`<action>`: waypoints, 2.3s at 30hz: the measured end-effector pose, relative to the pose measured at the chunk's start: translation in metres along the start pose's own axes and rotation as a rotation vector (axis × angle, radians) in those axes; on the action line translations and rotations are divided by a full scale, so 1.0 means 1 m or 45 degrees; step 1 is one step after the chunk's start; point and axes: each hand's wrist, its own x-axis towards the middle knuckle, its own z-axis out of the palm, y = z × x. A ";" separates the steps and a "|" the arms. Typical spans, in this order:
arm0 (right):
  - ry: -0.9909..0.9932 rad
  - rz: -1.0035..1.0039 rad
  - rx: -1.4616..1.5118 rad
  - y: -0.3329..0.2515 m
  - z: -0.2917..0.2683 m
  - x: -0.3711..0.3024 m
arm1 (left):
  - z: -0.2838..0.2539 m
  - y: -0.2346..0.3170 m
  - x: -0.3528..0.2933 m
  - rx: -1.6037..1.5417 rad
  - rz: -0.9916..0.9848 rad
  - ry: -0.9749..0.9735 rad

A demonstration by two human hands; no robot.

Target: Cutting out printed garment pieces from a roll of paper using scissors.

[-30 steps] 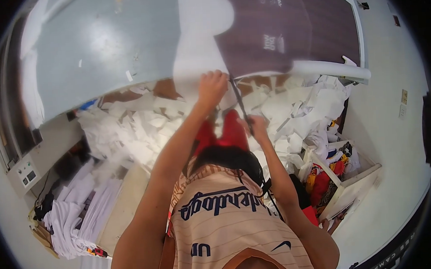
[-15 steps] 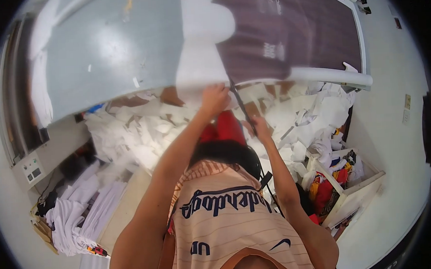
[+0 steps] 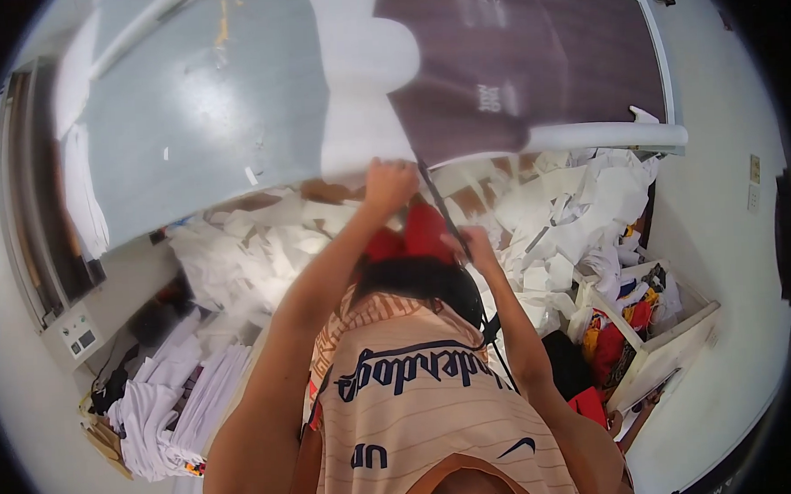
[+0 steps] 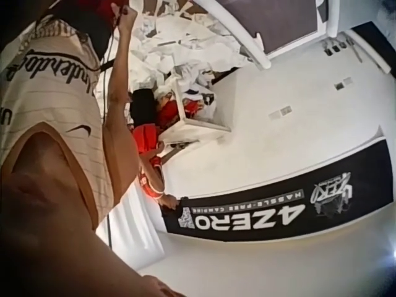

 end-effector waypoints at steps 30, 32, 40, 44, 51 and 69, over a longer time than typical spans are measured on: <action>-0.092 -0.030 -0.059 -0.045 0.014 0.018 | -0.016 0.008 0.010 0.029 0.055 -0.208; -0.085 -0.064 0.007 -0.044 0.012 0.031 | -0.020 0.009 0.010 -0.016 0.042 -0.187; -0.083 -0.096 0.185 -0.091 0.015 0.072 | -0.025 0.001 0.012 -0.128 0.111 -0.219; -0.021 -0.059 0.250 -0.120 0.018 0.085 | -0.028 0.002 0.006 -0.215 0.135 -0.004; -0.026 -0.170 0.240 -0.127 0.014 0.121 | -0.083 0.042 0.010 -0.556 -0.122 -0.146; 0.325 -0.042 0.288 -0.238 0.086 0.240 | -0.123 -0.030 0.038 -0.861 0.079 -0.475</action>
